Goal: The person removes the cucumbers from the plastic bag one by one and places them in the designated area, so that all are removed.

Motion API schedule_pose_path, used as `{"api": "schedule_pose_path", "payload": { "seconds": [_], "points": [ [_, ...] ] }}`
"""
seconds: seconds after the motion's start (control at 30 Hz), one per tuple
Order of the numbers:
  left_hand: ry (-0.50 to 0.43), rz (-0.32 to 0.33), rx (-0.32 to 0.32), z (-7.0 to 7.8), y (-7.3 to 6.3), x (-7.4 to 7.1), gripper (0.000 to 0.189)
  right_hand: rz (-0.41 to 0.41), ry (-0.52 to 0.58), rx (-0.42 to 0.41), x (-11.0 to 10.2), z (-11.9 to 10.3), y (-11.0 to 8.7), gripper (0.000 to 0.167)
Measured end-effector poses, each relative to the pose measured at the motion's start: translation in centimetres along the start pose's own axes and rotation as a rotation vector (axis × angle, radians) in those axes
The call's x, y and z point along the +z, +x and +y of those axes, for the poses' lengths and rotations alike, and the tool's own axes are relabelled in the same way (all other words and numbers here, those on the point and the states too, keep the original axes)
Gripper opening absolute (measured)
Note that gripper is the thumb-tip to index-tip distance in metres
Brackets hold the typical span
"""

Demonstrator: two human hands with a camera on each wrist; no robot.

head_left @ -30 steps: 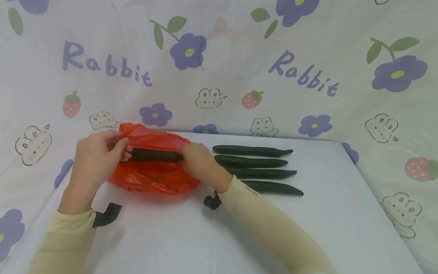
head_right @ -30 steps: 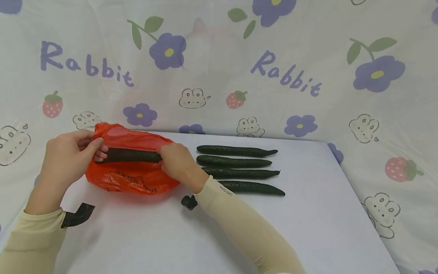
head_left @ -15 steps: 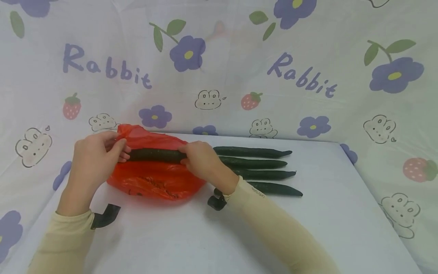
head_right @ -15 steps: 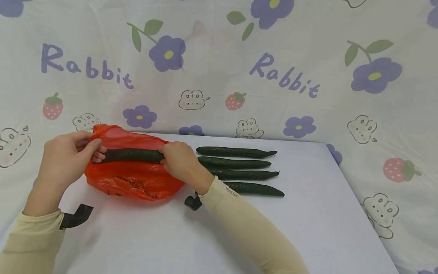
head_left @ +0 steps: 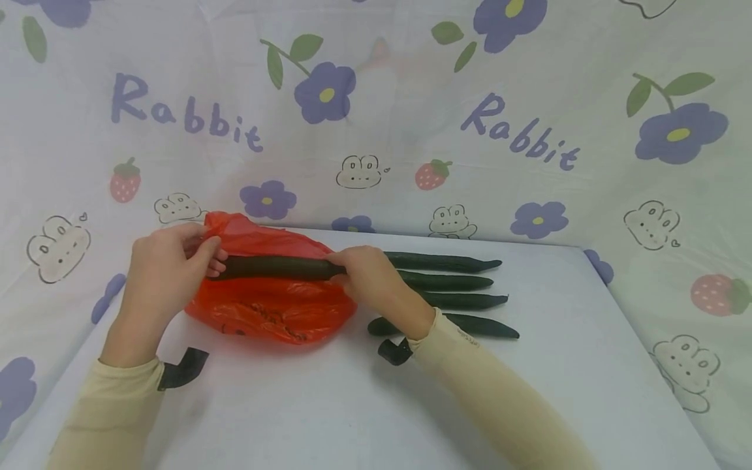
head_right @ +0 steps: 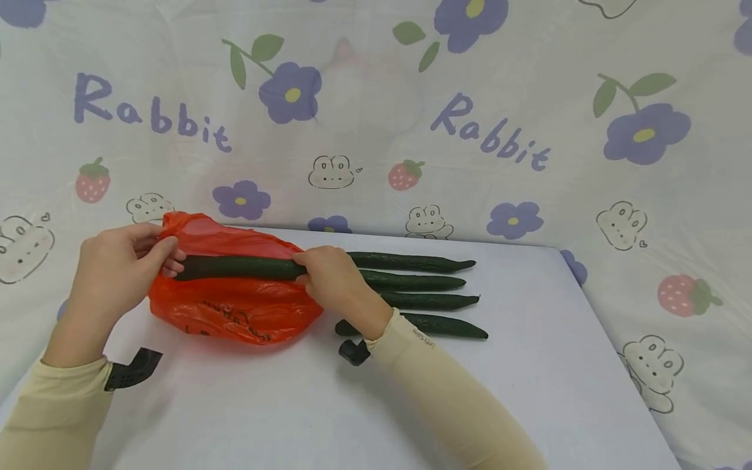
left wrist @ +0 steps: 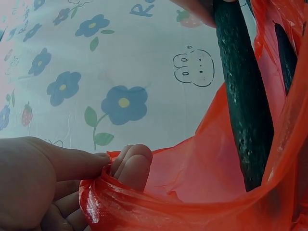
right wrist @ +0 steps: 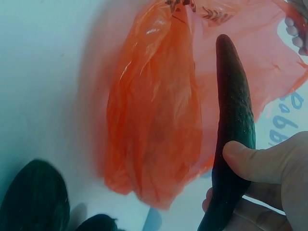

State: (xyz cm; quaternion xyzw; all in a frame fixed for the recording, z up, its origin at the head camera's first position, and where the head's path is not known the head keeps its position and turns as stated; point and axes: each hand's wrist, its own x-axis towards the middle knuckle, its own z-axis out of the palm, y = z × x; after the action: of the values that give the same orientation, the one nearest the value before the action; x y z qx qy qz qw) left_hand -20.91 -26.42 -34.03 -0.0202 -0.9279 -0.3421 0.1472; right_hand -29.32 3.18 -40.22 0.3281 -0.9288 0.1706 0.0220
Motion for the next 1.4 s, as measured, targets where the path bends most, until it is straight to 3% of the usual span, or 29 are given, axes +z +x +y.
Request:
{"api": "schedule_pose_path", "payload": {
  "seconds": [0.53,0.9,1.4],
  "points": [
    [0.003,-0.012,-0.01,0.0,0.0,-0.1,0.026,0.019,0.037,0.026,-0.5,1.7,-1.9,0.045],
    [0.005,-0.01,-0.026,0.2,0.0,-0.4,0.03,0.037,0.033,-0.012,-1.2,2.4,-2.9,0.024],
    [0.01,0.009,-0.001,0.0,-0.1,-0.4,0.028,0.116,0.03,-0.016,-2.2,4.2,-5.6,0.041]
  ]
}}
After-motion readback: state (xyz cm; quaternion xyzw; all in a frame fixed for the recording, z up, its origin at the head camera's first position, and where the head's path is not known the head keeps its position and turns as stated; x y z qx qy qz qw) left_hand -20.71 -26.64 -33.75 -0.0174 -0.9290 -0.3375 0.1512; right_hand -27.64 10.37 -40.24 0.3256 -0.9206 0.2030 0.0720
